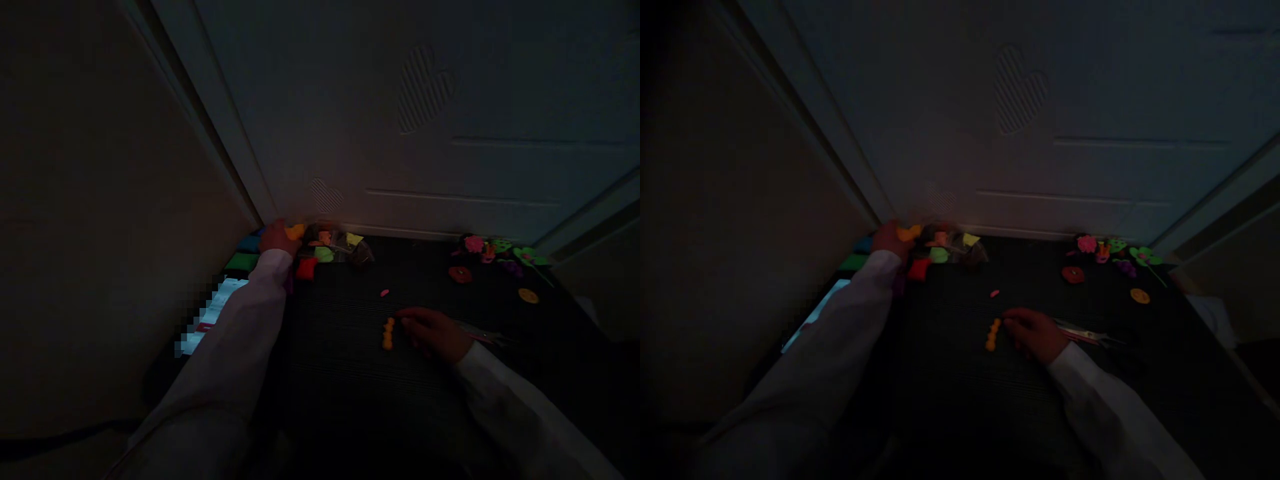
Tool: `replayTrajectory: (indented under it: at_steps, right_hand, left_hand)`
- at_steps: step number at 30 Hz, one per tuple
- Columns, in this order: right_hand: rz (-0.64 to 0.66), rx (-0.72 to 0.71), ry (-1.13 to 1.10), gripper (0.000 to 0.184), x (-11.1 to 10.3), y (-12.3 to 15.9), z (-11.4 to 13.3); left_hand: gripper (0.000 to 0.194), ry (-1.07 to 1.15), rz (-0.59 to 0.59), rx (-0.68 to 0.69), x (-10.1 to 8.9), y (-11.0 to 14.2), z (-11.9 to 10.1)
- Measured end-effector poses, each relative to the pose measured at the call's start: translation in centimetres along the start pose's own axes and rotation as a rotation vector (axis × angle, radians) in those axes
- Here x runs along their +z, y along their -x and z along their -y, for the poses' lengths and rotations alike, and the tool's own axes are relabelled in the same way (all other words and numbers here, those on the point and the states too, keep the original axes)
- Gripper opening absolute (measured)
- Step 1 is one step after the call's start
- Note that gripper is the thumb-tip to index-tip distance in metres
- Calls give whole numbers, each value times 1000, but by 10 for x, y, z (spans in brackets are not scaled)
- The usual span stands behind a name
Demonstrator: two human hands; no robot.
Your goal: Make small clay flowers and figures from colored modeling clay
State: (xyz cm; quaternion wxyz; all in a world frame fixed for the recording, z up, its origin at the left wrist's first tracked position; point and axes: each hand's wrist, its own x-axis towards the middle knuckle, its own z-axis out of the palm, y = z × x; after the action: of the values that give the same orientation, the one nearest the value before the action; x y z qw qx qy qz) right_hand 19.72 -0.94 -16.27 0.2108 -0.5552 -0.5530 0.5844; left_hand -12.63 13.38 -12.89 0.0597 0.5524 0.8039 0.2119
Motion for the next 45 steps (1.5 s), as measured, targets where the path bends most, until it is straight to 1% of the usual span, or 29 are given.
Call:
replayTrajectory:
  at_steps: [1, 2, 3, 4, 6, 7, 9, 10, 12, 14, 16, 18, 20, 22, 25, 27, 29, 30, 32, 33, 34, 35, 36, 37, 38, 39, 41, 43, 45]
  right_hand:
    - [-11, -20, 3, 44, 0, 0, 1]
    - [-46, -56, 7, 42, -1, 0, 2]
    - [-101, -105, 8, 41, 0, 1, 5]
    - [-168, -164, 1, 40, 1, 2, 9]
    - [-295, -280, -37, 41, 4, 3, 21]
    - [-327, -332, -70, 42, 6, 4, 28]
    - [-322, -366, -103, 44, 10, 2, 42]
    - [-297, -367, -125, 40, 11, 0, 47]
    - [-281, -348, -222, 31, 12, -4, 53]
    - [-307, -321, -338, 27, 11, -9, 53]
    - [-331, -296, -406, 25, 11, -11, 50]
    - [-319, -284, -422, 24, 12, -11, 47]
    - [-298, -275, -403, 23, 13, -9, 45]
    - [-272, -280, -330, 21, 12, -8, 43]
    - [-175, -301, -174, 18, 5, -7, 41]
    - [-99, -311, -124, 15, 1, -8, 39]
    - [-89, -318, -97, 13, 0, -10, 36]
    - [-118, -328, -80, 12, 1, -11, 35]
    - [-215, -379, -30, 12, 4, -13, 34]
    - [-264, -415, 1, 13, 6, -14, 34]
    - [-299, -444, 36, 14, 9, -15, 33]
    - [-347, -469, 86, 15, 11, -15, 33]
    - [-388, -505, 138, 16, 13, -16, 33]
    - [-425, -546, 197, 17, 15, -17, 32]
    - [-464, -593, 264, 17, 17, -17, 32]
    - [-493, -644, 333, 17, 19, -18, 32]
    - [-532, -738, 464, 14, 21, -19, 30]
    - [-543, -804, 551, 12, 23, -20, 29]
    - [-547, -838, 594, 13, 24, -20, 28]
  left_hand:
    - [67, 90, -131, 84, -7, 9, -4]
    - [67, 198, -193, 205, -13, 20, -9]
    - [68, 306, -171, 340, -17, 35, -16]
    - [72, 414, -84, 475, -19, 52, -23]
    - [78, 615, 193, 695, -16, 91, -39]
    - [78, 685, 325, 771, -12, 110, -47]
    - [78, 754, 561, 873, -2, 142, -60]
    - [78, 799, 618, 890, 3, 154, -65]
    - [82, 932, 676, 828, 11, 166, -72]
    - [90, 1119, 699, 667, 18, 167, -75]
    - [90, 1242, 762, 476, 22, 163, -74]
    - [76, 1241, 852, 355, 26, 158, -72]
    - [57, 1169, 898, 329, 27, 154, -67]
    - [46, 1099, 865, 347, 26, 152, -62]
    - [44, 1016, 813, 387, 23, 150, -58]
    - [44, 961, 795, 429, 21, 149, -57]
    - [44, 898, 747, 498, 21, 149, -58]
    - [45, 872, 697, 535, 21, 148, -58]
    - [50, 837, 515, 600, 23, 147, -59]
    - [53, 822, 366, 623, 24, 147, -59]
    - [53, 785, 184, 655, 25, 146, -59]
    - [48, 736, -17, 690, 25, 146, -59]
    - [39, 672, -176, 735, 26, 147, -60]
    - [31, 626, -253, 772, 25, 148, -60]
    - [22, 596, -247, 816, 25, 150, -61]
    - [17, 580, -190, 856, 24, 152, -61]
    - [12, 556, -23, 860, 24, 158, -63]
    - [14, 543, 93, 770, 25, 163, -65]
    - [17, 558, 148, 664, 26, 165, -67]
